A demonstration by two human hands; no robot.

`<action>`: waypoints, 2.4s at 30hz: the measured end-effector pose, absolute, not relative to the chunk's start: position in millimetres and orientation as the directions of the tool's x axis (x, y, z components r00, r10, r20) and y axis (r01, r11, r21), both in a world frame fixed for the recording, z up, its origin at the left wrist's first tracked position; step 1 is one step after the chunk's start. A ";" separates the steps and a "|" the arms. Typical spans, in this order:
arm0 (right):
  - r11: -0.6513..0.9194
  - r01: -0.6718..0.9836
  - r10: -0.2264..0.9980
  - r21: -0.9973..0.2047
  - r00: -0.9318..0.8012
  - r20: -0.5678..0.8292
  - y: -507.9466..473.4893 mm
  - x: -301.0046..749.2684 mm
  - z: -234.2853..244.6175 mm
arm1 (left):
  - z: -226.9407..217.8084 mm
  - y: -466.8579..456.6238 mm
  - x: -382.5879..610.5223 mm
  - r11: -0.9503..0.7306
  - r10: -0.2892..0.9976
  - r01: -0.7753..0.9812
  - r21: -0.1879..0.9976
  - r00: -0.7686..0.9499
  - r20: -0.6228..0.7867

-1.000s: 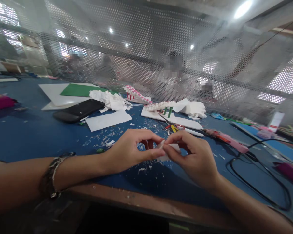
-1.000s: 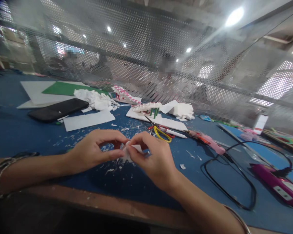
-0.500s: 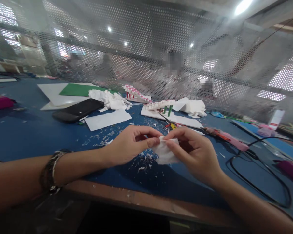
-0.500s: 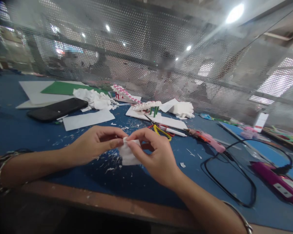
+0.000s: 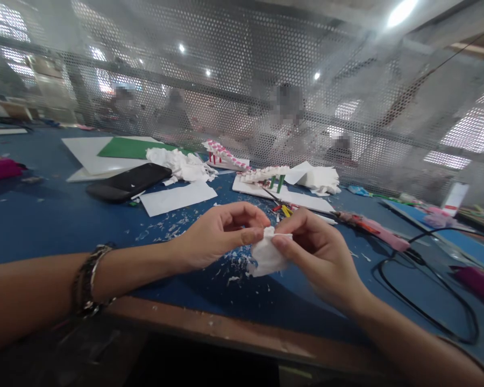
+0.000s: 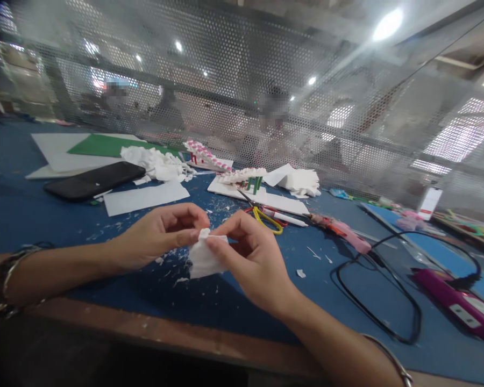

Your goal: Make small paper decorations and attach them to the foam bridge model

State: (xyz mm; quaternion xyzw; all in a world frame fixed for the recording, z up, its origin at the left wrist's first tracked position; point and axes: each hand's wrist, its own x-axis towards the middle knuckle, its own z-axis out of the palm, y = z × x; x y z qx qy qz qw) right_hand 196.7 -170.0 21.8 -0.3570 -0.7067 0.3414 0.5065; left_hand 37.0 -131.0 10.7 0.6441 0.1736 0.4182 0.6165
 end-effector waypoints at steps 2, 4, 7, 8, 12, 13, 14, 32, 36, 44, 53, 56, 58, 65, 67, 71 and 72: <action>0.517 0.155 0.847 -0.842 -0.236 0.477 -170.2 196.0 21.9 | 10.6 -131.2 36.1 -0.184 0.731 -0.287 0.940 0.600 0.326; 0.523 0.157 0.842 -0.837 -0.245 0.480 -170.8 195.8 22.3 | 10.1 -131.0 36.0 -0.204 0.735 -0.266 0.942 0.595 0.327; 0.532 0.178 0.839 -0.827 -0.245 0.487 -171.7 196.1 22.7 | 8.1 -130.4 37.0 -0.250 0.750 -0.215 0.944 0.573 0.329; 0.537 0.192 0.837 -0.821 -0.241 0.491 -171.8 196.2 22.5 | 7.3 -130.3 37.4 -0.277 0.753 -0.201 0.939 0.561 0.343; 0.587 0.274 0.809 -0.761 -0.224 0.543 -170.1 196.5 20.6 | 5.4 -132.1 37.9 -0.491 0.732 -0.127 0.862 0.476 0.487; 0.606 0.292 0.795 -0.740 -0.227 0.562 -169.5 196.3 19.9 | 5.6 -133.3 37.7 -0.545 0.719 -0.090 0.834 0.461 0.520; 0.624 0.309 0.781 -0.718 -0.230 0.580 -169.1 196.2 19.3 | 6.2 -134.8 37.4 -0.588 0.707 -0.053 0.807 0.451 0.545; 0.646 0.404 0.758 -0.648 -0.240 0.606 -171.8 195.2 21.5 | 15.4 -135.2 30.1 -0.847 0.475 0.077 0.525 0.551 0.686; 0.631 0.405 0.774 -0.662 -0.262 0.577 -169.6 198.3 23.2 | 15.2 -132.9 31.1 -0.740 0.591 0.067 0.669 0.541 0.598; 0.787 0.481 0.599 -0.385 -0.449 0.663 -170.3 205.0 28.1 | 13.4 -127.2 33.8 -0.433 0.691 -0.044 0.900 0.625 0.363; 0.828 0.533 0.497 -0.174 -0.552 0.670 -173.5 206.5 32.5 | 17.6 -128.2 34.7 -0.263 0.681 -0.026 0.964 0.704 0.205; 0.833 0.527 0.490 -0.169 -0.560 0.668 -173.7 207.3 32.5 | 18.0 -129.6 34.6 -0.262 0.687 -0.012 0.965 0.700 0.195; 0.802 0.551 0.549 -0.229 -0.530 0.646 -173.8 206.4 31.4 | 17.8 -130.4 34.2 -0.280 0.703 0.006 0.960 0.683 0.201; 0.572 0.483 0.818 -0.663 -0.388 0.424 -173.4 201.6 26.7 | 16.0 -131.5 35.3 -0.284 0.717 -0.026 0.959 0.658 0.230; 0.498 0.414 0.850 -0.762 -0.409 0.333 -172.8 202.6 27.0 | 15.9 -132.2 35.5 -0.278 0.708 -0.046 0.959 0.666 0.237; 0.361 0.237 0.872 -0.902 -0.428 0.237 -170.7 205.4 26.6 | 15.7 -132.6 35.7 -0.290 0.710 -0.049 0.956 0.659 0.249; 0.332 0.203 0.875 -0.921 -0.432 0.220 -170.3 205.6 26.4 | 15.4 -132.2 35.8 -0.295 0.713 -0.051 0.954 0.654 0.255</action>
